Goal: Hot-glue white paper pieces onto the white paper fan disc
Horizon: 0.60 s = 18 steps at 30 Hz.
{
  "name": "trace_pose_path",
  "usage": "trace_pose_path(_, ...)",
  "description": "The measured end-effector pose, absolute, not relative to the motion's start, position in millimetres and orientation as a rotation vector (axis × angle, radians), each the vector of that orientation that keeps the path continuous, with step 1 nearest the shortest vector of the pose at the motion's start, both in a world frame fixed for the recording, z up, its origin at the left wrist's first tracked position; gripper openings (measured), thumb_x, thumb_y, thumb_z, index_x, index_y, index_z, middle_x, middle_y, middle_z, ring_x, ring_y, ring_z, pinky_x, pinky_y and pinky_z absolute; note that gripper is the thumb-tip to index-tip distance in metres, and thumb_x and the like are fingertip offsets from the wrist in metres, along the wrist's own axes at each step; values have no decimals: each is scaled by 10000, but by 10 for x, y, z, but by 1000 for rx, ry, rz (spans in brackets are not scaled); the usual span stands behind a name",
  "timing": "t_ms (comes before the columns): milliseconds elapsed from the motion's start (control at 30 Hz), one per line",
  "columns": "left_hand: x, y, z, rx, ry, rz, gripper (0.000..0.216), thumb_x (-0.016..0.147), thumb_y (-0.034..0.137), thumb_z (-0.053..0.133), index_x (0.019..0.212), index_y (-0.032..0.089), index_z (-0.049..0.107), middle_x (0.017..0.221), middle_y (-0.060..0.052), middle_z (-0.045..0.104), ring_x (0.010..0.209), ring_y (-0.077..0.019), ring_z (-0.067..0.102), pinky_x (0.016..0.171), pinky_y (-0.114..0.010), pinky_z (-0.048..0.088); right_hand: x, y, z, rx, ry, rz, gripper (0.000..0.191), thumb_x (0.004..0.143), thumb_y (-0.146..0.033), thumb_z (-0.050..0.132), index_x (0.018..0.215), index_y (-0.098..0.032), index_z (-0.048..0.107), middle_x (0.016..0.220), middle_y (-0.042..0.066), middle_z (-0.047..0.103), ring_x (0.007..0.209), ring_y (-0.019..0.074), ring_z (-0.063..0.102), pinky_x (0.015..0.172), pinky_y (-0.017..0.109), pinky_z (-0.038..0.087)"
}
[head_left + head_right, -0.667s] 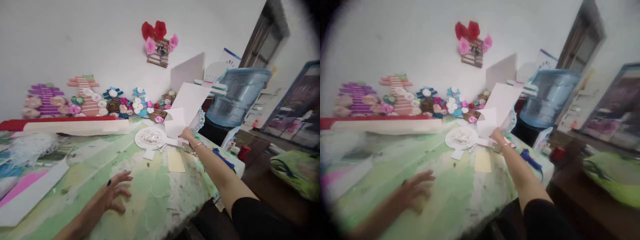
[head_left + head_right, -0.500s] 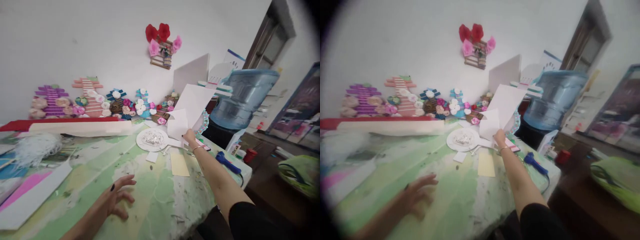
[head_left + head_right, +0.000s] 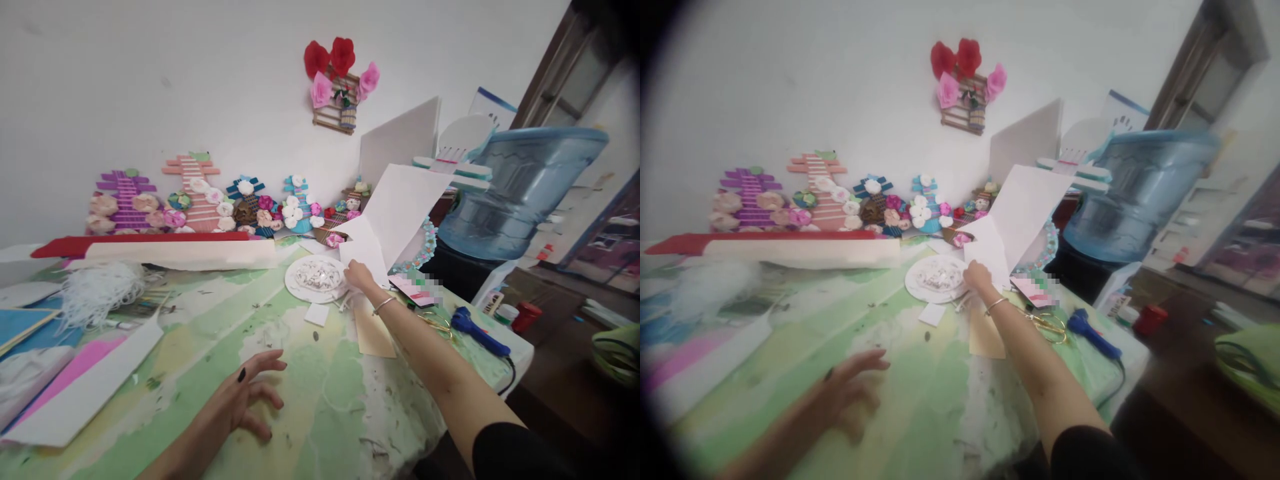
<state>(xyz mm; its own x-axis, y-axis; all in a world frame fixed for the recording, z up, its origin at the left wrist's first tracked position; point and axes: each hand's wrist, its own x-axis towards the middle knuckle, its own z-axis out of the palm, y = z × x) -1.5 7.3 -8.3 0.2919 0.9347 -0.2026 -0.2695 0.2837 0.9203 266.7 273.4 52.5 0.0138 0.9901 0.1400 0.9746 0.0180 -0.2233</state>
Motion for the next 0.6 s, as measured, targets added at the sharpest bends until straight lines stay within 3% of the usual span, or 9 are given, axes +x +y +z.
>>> trace_pose_path(200,8,4,22,962,856,1010,487,768,538,518,1181,281,509,1218,-134,446,758,-226,589,461,-352,550,2723,2729,603,-1979,-2321,358,336,862,-320,526,1154,-155,519,1146,82,548,957,198,569,792,401,489)
trace_pose_path(433,44,0,81,966,873,1043,519,731,572,547,1129,239,533,1192,-142,452,739,-221,581,438,-355,543,2874,2551,540,-1734,-2439,245,331,866,-314,519,1161,-162,514,1155,84,544,968,197,566,803,403,485)
trace_pose_path(600,5,-51,235,1023,957,1185,427,749,437,583,1111,215,535,1184,-115,479,793,-202,577,546,-337,553,2728,2410,622,-1601,-2438,239,325,874,-320,505,1158,-160,516,1158,85,541,970,197,564,804,411,485)
